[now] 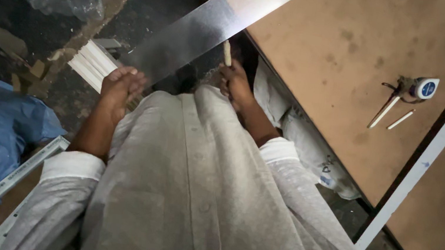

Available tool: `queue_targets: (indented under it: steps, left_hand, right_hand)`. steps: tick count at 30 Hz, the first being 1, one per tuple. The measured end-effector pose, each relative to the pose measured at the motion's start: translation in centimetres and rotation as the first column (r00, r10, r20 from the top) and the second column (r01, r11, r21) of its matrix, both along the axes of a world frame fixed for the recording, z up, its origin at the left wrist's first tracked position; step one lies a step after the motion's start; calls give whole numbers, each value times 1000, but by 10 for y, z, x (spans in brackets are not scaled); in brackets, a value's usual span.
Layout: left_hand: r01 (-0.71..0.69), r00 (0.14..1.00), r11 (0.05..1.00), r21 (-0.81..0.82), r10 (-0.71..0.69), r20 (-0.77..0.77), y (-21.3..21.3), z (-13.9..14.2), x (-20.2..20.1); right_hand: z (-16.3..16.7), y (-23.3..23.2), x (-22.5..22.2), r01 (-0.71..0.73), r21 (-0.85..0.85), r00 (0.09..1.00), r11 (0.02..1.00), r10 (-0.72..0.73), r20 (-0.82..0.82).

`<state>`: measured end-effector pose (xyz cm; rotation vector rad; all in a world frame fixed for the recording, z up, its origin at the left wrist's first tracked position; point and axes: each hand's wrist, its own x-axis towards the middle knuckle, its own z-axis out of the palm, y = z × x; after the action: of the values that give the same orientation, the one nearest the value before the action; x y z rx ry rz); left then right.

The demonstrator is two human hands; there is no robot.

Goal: The person measures a long white strip with a tape measure and marks it with a pencil. They then brush liquid along the strip, position a clear plastic sheet over it, and measure and mark the sheet with a ruler and pencil.

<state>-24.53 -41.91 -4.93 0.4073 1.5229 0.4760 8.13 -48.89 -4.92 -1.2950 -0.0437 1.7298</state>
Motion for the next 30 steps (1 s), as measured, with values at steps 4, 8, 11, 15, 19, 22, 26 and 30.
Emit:
queue_targets:
  steps: [4,8,11,15,19,22,26,30]
  left_hand:
    - [-15,999,1000,-10,15,30,2,-3,-1]
    - [-11,1000,1000,-6,11,17,4,-5,-6]
    - [-8,1000,1000,2,8,1,5,-2,-5]
    - [-3,1000,1000,-7,3,-9,6,8,0]
    - [-4,999,1000,-25,3,-42,8,16,6]
    - [-1,999,1000,-27,0,-52,9,19,8]
    - [-23,999,1000,-21,22,-28,7,19,8]
    - [-7,999,1000,-19,6,-35,5,12,5]
  right_hand:
    - [-9,1,-3,25,33,1000,999,-24,-16]
    - [-12,3,-4,-37,24,989,999,33,141]
    - [-12,2,0,-15,-39,981,999,23,191]
    - [-12,-1,5,-125,-7,919,992,119,377]
    - [-19,-1,6,-122,133,916,984,60,396]
    - [-21,-2,3,-72,232,960,970,5,278]
    - [-18,-2,1,1,45,989,999,-8,148]
    - [-16,3,0,-91,126,931,988,40,362]
